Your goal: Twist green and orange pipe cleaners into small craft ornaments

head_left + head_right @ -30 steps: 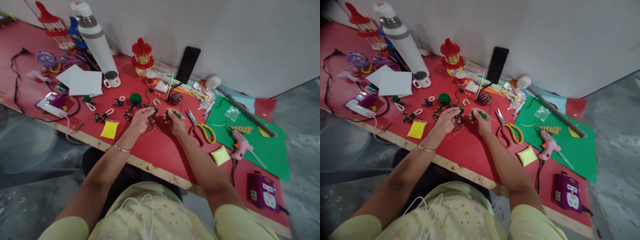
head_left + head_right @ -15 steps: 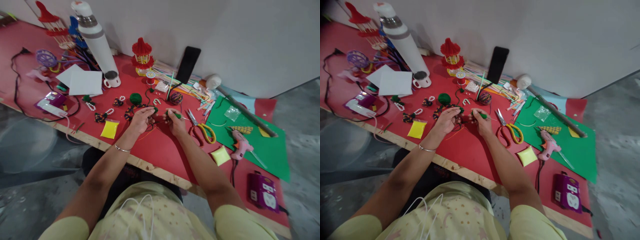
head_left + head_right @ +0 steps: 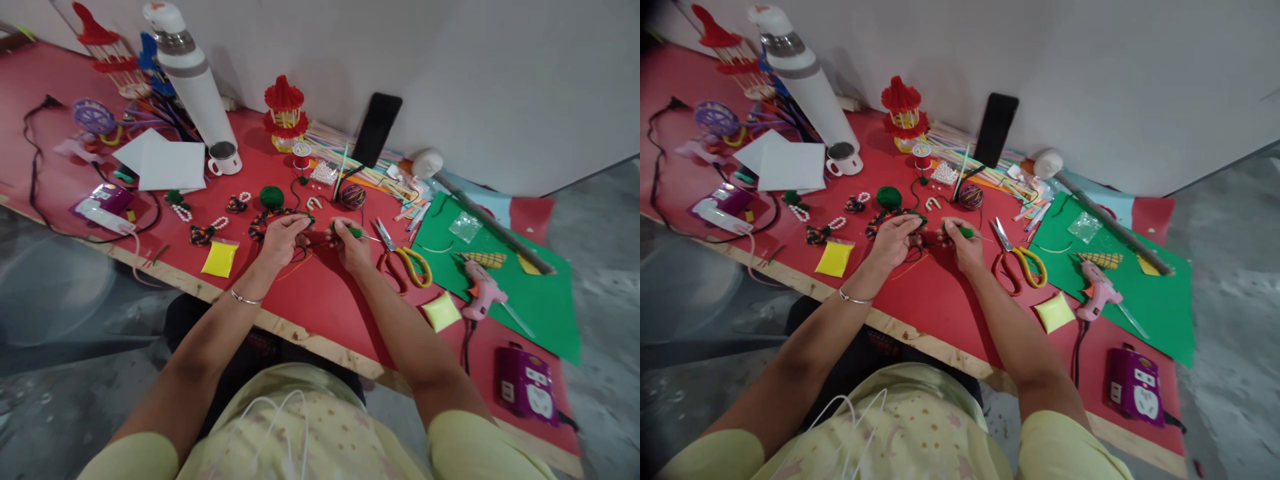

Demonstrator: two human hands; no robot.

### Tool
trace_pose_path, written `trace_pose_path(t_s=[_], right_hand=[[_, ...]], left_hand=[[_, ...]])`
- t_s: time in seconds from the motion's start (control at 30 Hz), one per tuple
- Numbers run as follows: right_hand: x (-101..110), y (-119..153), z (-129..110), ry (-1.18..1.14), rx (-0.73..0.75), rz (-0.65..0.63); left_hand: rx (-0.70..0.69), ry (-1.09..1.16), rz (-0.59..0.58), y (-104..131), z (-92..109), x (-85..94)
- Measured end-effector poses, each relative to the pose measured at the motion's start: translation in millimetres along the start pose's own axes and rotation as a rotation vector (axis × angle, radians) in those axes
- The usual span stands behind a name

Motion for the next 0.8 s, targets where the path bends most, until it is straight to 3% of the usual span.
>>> trace_pose_path(t_s=[0.8], right_hand=[[1.2,-0.8,5.1,0.072,0.014,-0.02]], left_hand=[[-0.015,-0.043,-0.016,1.0,-3.7,-1.4]])
Point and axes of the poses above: each hand's wrist, its own y-axis away from the middle knuckle, its own x-axis out of the back of the hand, z = x × y, the point moved 2 cm from there along -y, towards the middle knuckle, and after that the axes turned 3 degrees about x, right-handed, at the moved point
